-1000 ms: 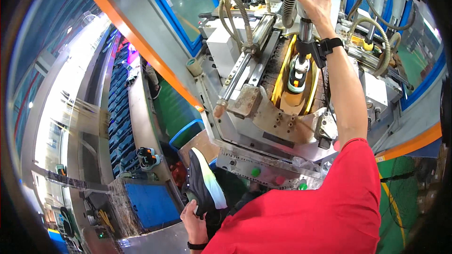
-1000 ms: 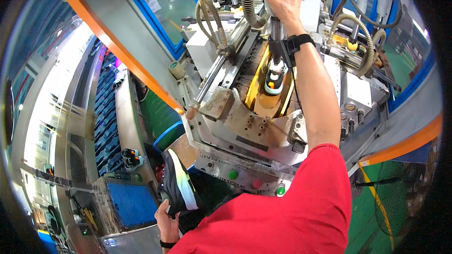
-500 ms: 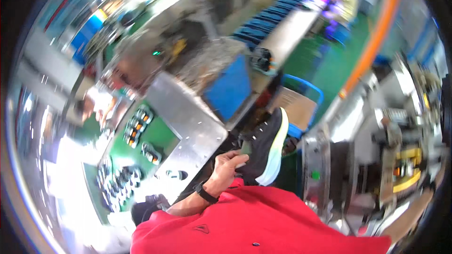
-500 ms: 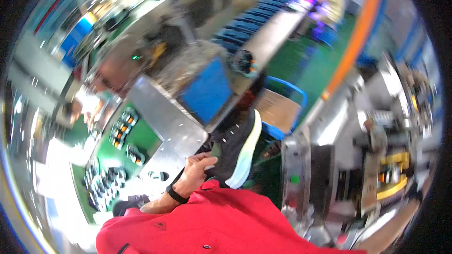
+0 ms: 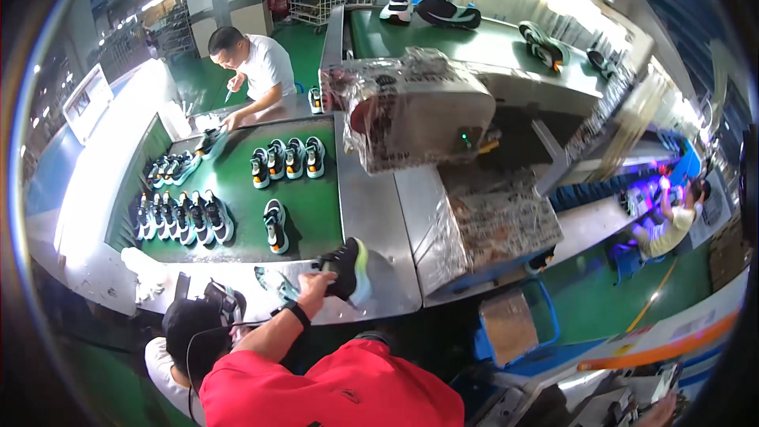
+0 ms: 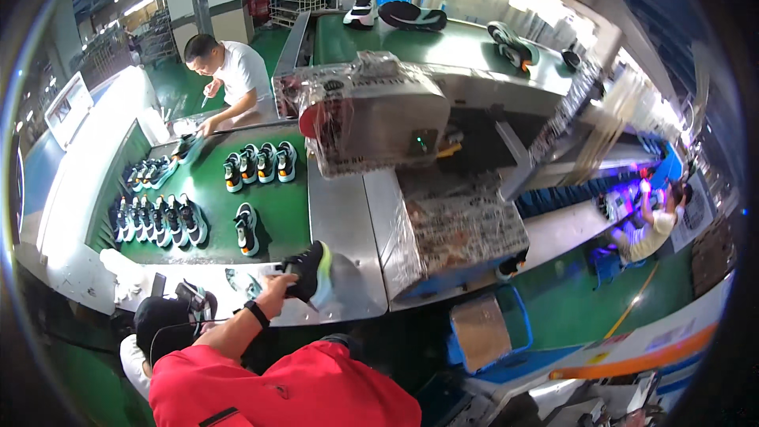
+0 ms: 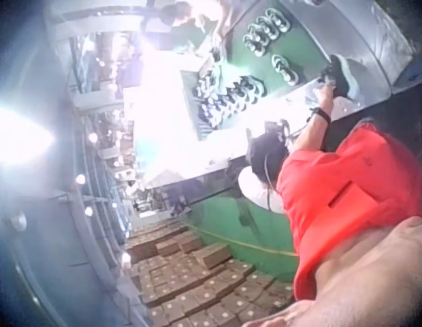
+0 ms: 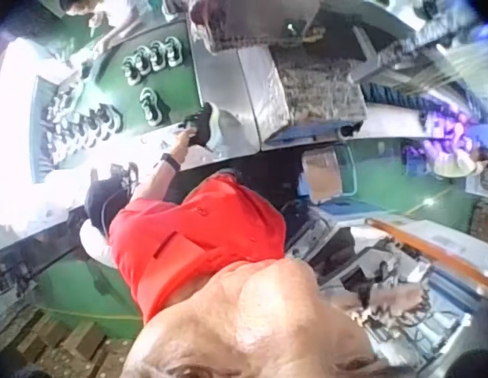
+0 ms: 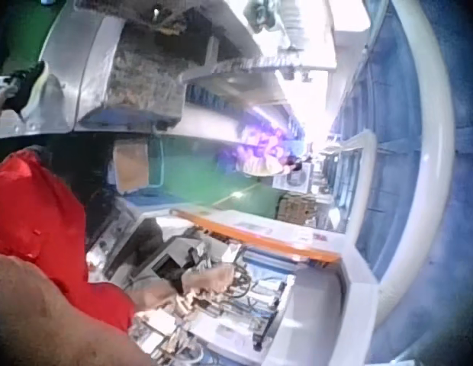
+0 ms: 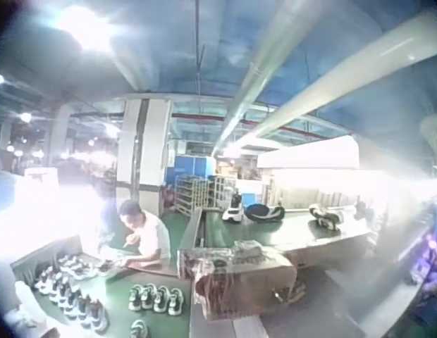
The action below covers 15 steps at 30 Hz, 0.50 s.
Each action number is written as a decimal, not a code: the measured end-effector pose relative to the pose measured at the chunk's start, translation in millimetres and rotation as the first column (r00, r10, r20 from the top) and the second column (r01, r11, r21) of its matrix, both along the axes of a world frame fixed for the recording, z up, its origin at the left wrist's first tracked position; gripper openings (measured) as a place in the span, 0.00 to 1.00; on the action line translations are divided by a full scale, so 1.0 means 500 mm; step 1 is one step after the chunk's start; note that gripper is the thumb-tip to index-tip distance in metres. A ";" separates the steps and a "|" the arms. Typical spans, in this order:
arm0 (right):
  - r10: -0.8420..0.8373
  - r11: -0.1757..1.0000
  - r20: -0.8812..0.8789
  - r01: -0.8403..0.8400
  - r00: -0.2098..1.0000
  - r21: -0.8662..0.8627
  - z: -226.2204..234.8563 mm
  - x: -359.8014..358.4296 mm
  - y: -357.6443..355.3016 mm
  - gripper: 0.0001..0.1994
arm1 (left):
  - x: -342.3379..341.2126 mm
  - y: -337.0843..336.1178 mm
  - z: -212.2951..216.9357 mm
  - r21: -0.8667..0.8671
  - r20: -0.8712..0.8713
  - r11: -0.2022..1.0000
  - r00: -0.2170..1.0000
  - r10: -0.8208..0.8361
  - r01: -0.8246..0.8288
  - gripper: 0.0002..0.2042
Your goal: Operating a specialized machine to press or attach shoe soles during the manufacturing process.
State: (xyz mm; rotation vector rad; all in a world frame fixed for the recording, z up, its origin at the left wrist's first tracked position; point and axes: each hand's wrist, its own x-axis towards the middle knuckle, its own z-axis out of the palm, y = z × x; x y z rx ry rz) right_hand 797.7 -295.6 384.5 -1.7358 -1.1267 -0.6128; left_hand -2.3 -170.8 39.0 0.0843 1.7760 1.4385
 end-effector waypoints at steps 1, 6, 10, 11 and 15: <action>0.282 0.957 0.064 -0.276 0.957 -0.089 -0.012 0.021 0.115 0.16 | -0.062 0.032 -0.094 0.026 -0.023 1.000 1.000 0.002 -0.002 0.16; 0.582 0.806 0.187 -0.530 0.792 -0.263 0.238 -0.628 0.598 0.12 | -0.241 0.166 -0.081 -0.158 -0.449 0.987 0.893 -0.038 -0.038 0.13; 0.697 0.714 0.537 -0.534 0.476 -0.453 0.335 -0.961 0.925 0.21 | -0.315 0.242 -0.145 -0.353 -0.650 0.930 0.742 -0.165 -0.103 0.17; 0.750 0.653 0.524 -0.578 0.405 -0.489 0.330 -1.057 1.019 0.21 | -0.326 0.230 -0.188 -0.396 -0.707 0.905 0.680 -0.192 -0.155 0.17; 0.747 0.627 0.648 -0.484 0.151 -0.610 0.328 -1.262 1.364 0.27 | -0.331 0.266 -0.199 -0.404 -0.722 0.896 0.665 -0.189 -0.184 0.20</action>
